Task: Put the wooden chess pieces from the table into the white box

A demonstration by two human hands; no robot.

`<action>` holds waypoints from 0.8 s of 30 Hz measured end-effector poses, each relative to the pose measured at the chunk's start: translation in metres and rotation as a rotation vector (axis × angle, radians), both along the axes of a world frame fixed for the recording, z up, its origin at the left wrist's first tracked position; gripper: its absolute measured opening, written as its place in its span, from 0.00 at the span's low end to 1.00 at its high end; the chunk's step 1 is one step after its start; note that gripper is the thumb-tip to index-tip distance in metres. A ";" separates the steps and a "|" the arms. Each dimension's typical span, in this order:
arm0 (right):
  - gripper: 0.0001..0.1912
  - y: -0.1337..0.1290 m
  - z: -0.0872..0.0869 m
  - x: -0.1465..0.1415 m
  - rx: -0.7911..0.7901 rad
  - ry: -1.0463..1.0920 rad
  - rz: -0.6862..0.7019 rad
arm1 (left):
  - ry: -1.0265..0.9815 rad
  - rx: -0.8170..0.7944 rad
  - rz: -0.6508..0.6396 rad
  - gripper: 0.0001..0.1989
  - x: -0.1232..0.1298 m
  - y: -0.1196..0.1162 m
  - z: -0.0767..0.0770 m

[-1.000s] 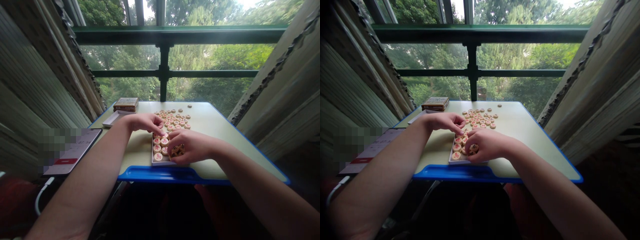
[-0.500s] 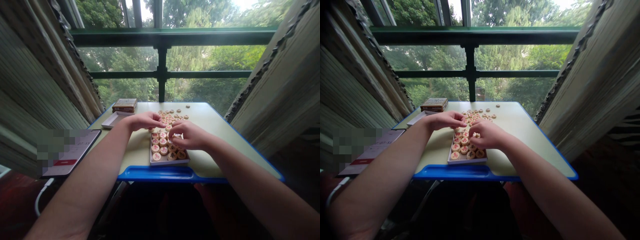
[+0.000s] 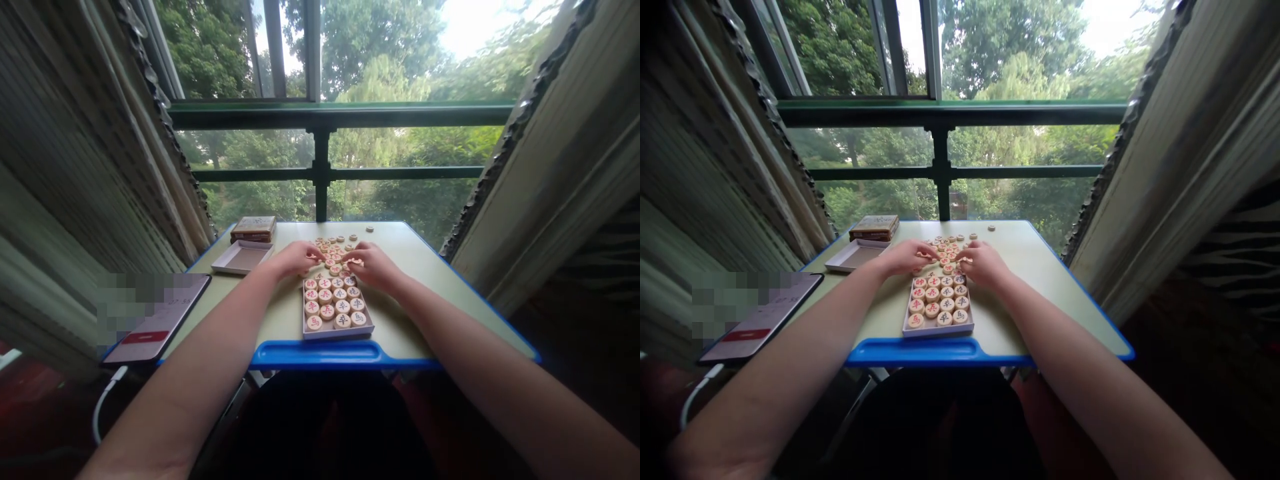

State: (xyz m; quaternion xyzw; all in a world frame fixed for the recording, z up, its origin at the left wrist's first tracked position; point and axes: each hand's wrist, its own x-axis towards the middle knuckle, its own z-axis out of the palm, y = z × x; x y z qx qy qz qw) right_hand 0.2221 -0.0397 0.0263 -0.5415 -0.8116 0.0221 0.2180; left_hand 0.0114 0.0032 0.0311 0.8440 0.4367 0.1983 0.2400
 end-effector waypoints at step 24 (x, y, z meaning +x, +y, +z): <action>0.14 0.026 -0.017 -0.001 0.046 -0.022 0.054 | 0.211 0.299 0.101 0.16 0.015 0.003 -0.015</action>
